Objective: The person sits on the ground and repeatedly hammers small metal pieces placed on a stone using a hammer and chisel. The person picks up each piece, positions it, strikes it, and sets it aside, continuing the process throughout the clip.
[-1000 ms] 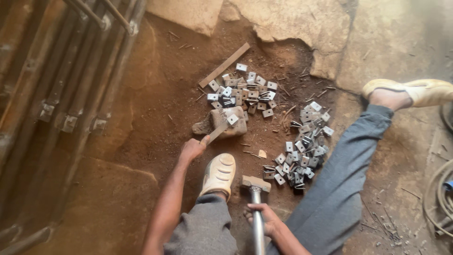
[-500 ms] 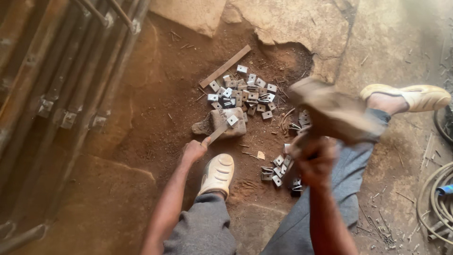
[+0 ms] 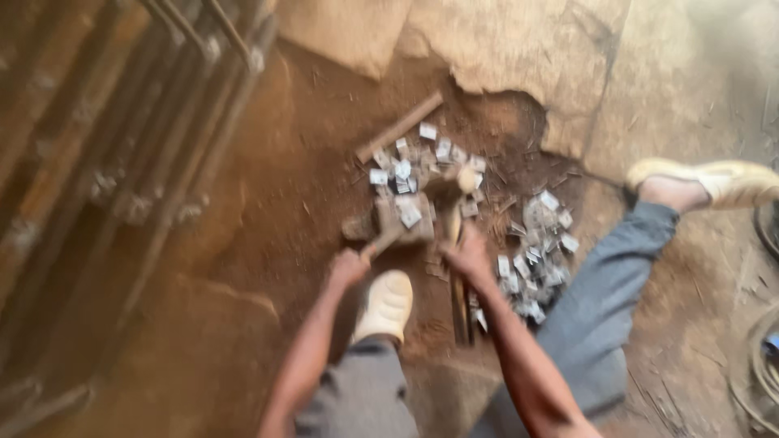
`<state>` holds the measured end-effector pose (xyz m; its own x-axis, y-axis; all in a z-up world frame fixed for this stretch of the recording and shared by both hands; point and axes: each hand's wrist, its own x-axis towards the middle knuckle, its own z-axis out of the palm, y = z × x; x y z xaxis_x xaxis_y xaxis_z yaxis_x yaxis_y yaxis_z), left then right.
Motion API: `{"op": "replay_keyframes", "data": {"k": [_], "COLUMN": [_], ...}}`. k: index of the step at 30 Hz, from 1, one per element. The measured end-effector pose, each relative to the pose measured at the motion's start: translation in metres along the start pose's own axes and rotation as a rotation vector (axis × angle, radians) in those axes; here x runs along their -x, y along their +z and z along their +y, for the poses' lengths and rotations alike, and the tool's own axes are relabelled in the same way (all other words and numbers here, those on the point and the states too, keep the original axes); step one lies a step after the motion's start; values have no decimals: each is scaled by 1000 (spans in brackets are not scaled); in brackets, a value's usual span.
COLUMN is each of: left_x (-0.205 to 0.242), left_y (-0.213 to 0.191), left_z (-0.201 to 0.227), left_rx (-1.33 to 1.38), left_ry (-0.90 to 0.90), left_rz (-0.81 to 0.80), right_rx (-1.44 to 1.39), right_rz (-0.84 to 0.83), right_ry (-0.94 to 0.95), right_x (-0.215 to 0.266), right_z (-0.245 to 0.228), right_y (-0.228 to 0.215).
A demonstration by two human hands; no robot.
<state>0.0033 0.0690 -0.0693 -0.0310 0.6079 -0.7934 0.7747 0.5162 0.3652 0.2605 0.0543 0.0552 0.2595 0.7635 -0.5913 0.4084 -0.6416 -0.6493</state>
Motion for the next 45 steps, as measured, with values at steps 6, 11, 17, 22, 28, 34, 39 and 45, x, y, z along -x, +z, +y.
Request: {"op": "replay_keyframes", "data": {"k": [6,11,17,22,28,34,39,45], "left_x": [13,13,21,18,7,20,26,24], "left_y": [8,7,7,10,8,2,-3,-5], "left_z": [-3,-1,-3,-5,-2,2,7,7], "left_rx": [24,25,42,-2,-5,48,35,13], "left_ry": [-11,-6,-13,24,24,-29,-5,7], "left_rz": [5,14,6,23,20,-11,0,14], "right_rx": [-179,-225,399,211,-78,387,275,21], "right_rz": [179,531,-61,50,339,260,74,226], "right_ry": [-785,-910,-84,-160,-839,-484,-398,-697], "right_x": [35,6,-8,23,14,-20,-8,10], "right_z": [-64,-31,9,-31,-33,34,27,-15], "right_y": [-80,-34,19,-24,-49,14,-15,-46]}}
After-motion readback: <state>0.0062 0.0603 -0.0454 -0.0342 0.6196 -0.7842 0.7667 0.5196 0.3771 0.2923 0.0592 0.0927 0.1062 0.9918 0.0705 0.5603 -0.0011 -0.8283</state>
